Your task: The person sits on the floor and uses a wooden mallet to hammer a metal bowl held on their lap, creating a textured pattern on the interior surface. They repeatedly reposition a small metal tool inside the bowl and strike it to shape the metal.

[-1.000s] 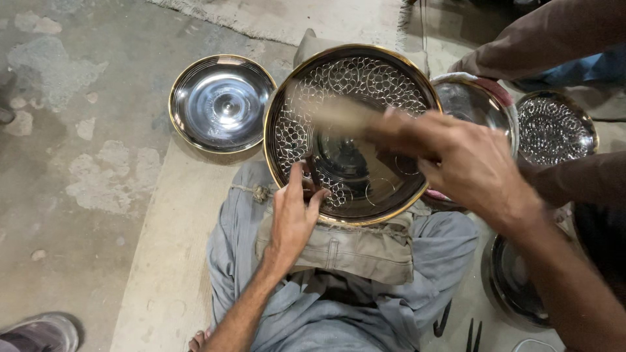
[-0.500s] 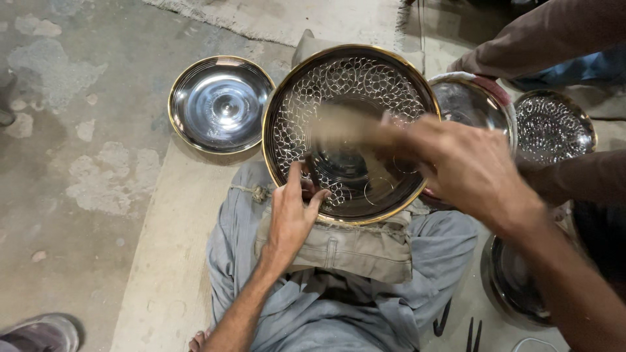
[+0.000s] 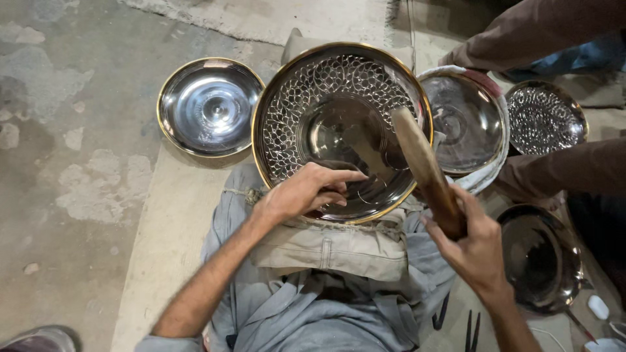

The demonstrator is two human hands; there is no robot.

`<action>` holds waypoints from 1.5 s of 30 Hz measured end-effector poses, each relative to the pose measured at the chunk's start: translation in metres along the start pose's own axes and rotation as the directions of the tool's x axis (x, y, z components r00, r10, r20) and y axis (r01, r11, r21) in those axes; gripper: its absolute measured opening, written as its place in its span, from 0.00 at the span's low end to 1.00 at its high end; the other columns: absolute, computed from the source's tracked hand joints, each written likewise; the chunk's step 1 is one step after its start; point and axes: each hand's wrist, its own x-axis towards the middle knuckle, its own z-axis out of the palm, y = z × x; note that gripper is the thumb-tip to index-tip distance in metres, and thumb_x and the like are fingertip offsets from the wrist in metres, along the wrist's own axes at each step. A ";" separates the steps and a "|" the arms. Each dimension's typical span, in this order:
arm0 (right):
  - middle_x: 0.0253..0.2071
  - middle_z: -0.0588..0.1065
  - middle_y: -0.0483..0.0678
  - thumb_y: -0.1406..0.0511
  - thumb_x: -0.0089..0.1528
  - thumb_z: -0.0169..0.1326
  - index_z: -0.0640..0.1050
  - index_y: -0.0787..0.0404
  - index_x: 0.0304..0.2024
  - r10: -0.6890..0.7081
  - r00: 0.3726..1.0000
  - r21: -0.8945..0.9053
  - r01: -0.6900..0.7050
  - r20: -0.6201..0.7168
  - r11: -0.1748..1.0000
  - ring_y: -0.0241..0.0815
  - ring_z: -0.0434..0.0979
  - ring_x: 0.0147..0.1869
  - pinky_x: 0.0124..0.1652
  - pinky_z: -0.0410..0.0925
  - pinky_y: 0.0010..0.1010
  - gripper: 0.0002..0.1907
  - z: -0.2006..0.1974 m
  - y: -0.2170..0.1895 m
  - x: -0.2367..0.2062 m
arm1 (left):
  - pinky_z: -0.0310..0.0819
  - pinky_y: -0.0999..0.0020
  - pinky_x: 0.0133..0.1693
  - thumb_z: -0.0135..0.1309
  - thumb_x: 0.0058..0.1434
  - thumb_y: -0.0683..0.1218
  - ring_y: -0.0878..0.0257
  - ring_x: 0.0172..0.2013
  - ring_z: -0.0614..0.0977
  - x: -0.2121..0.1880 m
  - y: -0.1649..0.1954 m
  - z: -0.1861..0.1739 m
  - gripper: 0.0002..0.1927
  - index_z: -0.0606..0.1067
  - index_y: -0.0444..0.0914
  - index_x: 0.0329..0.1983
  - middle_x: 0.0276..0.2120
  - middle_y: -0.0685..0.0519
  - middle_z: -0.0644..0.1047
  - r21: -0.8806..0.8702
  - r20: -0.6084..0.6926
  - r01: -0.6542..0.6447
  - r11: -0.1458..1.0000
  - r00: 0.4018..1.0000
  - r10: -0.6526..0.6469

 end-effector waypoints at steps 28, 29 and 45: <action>0.45 0.79 0.57 0.71 0.54 0.62 0.71 0.57 0.63 0.118 0.993 -0.020 -0.118 0.003 0.993 0.47 0.82 0.47 0.45 0.72 0.38 0.33 0.036 0.061 -0.070 | 0.80 0.59 0.43 0.58 0.59 0.39 0.56 0.40 0.87 0.000 0.008 0.006 0.29 0.69 0.44 0.65 0.39 0.50 0.83 0.147 0.067 0.069 0.987 0.995 -0.080; 0.44 0.80 0.58 0.71 0.50 0.64 0.72 0.56 0.64 0.127 0.989 -0.215 -0.107 0.079 0.971 0.48 0.84 0.45 0.43 0.72 0.39 0.38 0.035 0.063 -0.067 | 0.79 0.59 0.42 0.58 0.59 0.40 0.57 0.38 0.87 0.000 0.009 0.007 0.29 0.69 0.45 0.65 0.38 0.51 0.83 0.169 0.062 0.086 0.982 0.993 -0.098; 0.46 0.77 0.56 0.67 0.51 0.63 0.72 0.57 0.63 -0.080 0.988 -0.172 0.103 0.131 0.980 0.54 0.81 0.45 0.44 0.73 0.44 0.35 -0.021 0.010 0.013 | 0.86 0.62 0.37 0.60 0.61 0.39 0.55 0.39 0.88 -0.032 0.038 0.038 0.30 0.65 0.37 0.65 0.38 0.43 0.82 -0.231 -0.577 0.323 0.918 0.714 -0.397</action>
